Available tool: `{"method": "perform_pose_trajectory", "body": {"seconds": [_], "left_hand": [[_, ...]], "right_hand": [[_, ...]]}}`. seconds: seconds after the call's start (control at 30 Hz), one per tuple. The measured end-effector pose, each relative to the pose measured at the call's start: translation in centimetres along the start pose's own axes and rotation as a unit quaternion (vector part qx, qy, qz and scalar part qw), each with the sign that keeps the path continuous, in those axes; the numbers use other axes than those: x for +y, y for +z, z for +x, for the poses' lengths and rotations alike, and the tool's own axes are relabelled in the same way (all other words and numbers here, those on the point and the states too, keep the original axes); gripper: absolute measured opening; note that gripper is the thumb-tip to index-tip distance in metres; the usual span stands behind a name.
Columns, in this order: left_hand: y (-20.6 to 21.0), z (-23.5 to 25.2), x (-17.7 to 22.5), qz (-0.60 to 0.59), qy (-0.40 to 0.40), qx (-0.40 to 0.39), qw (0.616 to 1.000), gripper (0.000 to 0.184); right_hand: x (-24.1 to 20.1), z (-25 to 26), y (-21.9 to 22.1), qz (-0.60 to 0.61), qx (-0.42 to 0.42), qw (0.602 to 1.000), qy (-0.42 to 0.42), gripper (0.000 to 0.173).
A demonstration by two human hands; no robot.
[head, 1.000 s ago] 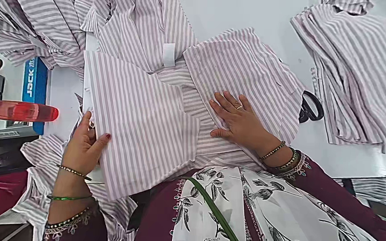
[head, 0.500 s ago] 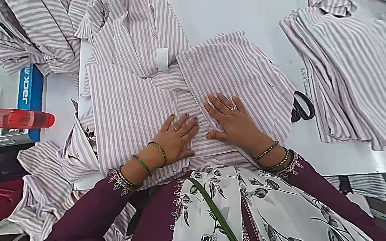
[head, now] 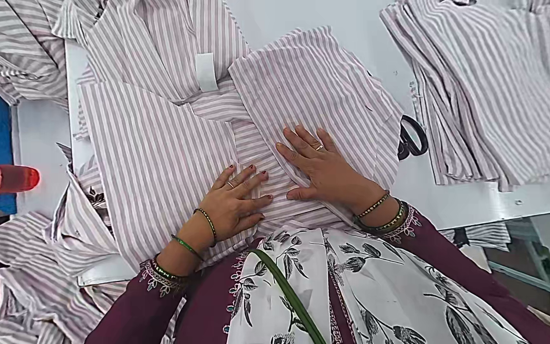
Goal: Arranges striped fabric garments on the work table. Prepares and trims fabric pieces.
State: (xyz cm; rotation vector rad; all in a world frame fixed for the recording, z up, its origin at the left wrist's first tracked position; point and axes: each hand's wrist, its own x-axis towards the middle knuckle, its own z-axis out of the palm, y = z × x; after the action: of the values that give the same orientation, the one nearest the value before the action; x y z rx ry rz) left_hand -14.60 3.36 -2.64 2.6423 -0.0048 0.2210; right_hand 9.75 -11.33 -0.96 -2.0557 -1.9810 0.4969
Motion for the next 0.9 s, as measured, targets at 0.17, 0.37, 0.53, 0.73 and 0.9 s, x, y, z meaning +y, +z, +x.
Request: {"method": "perform_pose_trajectory", "body": {"seconds": [0.17, 0.37, 0.53, 0.73, 0.9], "left_hand": [[-0.2, 0.1, 0.0, -0.014, -0.001, -0.006, 1.0, 0.039], [-0.4, 0.1, 0.5, 0.056, -0.14, 0.065, 0.986, 0.108], [-1.1, -0.5, 1.3, 0.135, -0.254, -0.025, 0.957, 0.124], [-0.9, -0.5, 1.0, 0.137, -0.254, -0.026, 0.957, 0.126], [-0.8, -0.5, 0.9, 0.14, -0.254, -0.019, 0.957, 0.127]], "right_hand": [[-0.8, -2.8, 0.4, 0.004, -0.009, 1.0, 0.015, 0.097], [-0.5, -4.5, 1.5, 0.005, 0.04, 0.999, 0.004, 0.102], [-0.2, -4.2, 1.6, -0.001, 0.047, 0.999, -0.003, 0.102], [-0.1, -3.9, 1.6, -0.007, 0.054, 0.999, -0.006, 0.102], [0.0, -3.9, 1.5, -0.004, 0.048, 0.999, -0.003, 0.101]]}}
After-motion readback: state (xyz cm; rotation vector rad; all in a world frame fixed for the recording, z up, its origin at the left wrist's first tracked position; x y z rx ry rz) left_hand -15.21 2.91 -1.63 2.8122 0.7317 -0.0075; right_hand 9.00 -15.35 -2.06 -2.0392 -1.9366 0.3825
